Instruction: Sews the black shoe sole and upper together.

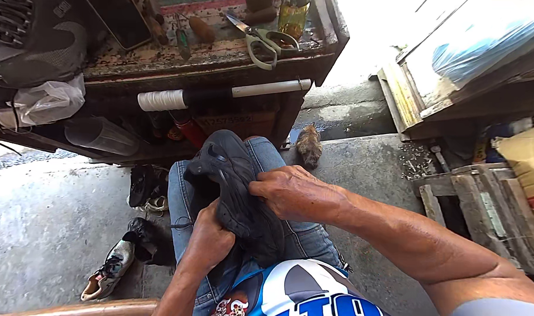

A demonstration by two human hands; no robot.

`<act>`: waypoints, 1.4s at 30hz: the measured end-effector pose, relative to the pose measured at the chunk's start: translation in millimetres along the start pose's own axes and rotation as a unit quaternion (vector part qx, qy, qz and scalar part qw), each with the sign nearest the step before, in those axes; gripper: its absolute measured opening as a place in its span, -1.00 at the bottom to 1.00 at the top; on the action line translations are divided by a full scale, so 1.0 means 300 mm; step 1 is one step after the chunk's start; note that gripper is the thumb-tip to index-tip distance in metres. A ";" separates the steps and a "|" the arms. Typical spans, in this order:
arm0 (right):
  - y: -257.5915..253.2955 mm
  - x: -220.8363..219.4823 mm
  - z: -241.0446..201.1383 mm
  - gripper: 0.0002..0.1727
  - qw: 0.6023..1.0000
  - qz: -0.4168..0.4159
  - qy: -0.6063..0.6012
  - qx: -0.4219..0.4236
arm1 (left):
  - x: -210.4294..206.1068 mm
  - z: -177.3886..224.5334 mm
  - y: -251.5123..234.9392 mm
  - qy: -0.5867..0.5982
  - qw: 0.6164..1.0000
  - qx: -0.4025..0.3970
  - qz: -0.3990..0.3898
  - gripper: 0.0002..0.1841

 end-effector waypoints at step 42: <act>0.150 -0.025 0.083 -0.60 0.962 0.242 -0.043 -0.116 | 0.100 -0.046 0.060 -0.073 0.993 -0.090 0.031 -0.82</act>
Point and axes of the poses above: each hand's wrist, its own y-axis away from the middle knuckle, its own x-axis out of the back of the hand, z = x × y, the point moved 5 cm from there along -y, towards the middle knuckle, and after that the axes turned 3 degrees about -y, right-handed, at the moved point
